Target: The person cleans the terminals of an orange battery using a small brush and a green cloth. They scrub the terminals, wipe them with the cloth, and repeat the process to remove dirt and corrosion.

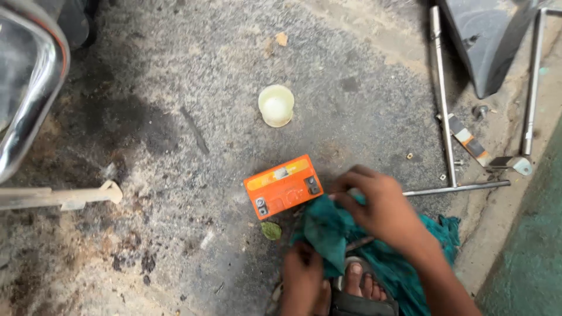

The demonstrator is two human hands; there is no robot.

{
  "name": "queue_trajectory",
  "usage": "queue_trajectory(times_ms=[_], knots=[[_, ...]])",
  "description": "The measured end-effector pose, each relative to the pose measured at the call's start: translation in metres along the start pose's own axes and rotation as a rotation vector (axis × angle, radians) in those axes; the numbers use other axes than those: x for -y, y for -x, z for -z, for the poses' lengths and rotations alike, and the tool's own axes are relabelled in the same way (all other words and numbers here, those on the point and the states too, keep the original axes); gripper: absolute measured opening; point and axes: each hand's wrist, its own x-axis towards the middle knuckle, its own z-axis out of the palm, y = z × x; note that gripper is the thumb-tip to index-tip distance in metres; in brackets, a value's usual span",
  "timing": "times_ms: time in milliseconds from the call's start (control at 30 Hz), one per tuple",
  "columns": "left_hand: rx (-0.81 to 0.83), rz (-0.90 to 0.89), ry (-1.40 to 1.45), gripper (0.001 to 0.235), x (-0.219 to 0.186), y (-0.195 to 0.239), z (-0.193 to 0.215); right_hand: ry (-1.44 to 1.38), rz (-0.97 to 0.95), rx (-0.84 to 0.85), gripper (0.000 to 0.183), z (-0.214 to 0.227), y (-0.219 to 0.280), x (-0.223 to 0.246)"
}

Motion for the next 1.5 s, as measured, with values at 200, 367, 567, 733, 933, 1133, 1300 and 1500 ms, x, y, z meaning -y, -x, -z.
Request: queue_trajectory(times_ms=[200, 367, 567, 733, 933, 1133, 1300, 1500], knots=[[-0.038, -0.57, -0.317, 0.018, -0.079, 0.06, 0.013, -0.169, 0.022, 0.008, 0.034, 0.007, 0.027, 0.003], [-0.142, -0.955, -0.37, 0.026, -0.092, 0.058, 0.016, -0.225, 0.068, 0.035, 0.046, 0.002, 0.035, -0.027], [-0.014, -0.52, -0.226, 0.027, -0.101, 0.045, 0.038, -0.443, -0.131, 0.024, 0.032, 0.017, 0.056, -0.062], [-0.138, -0.753, -0.318, 0.025, -0.085, 0.013, 0.051, -0.365, 0.151, 0.024, 0.04, 0.041, 0.054, -0.038], [0.3, -0.613, -0.295, 0.021, 0.052, -0.126, 0.007, -0.263, 0.437, -0.028, 0.013, -0.061, 0.049, -0.09], [0.029, -1.217, -0.665, 0.013, 0.021, -0.121, 0.041, -0.394, 0.304, -0.268, 0.015, -0.04, 0.036, -0.073], [-0.145, -1.005, -0.923, 0.1, -0.15, -0.04, 0.111, -0.362, -0.133, -0.448, 0.033, -0.094, 0.034, -0.098], [-0.117, -0.812, -0.861, 0.107, -0.131, -0.041, 0.1, -0.366, -0.075, -0.402, 0.027, -0.086, 0.031, -0.074]])
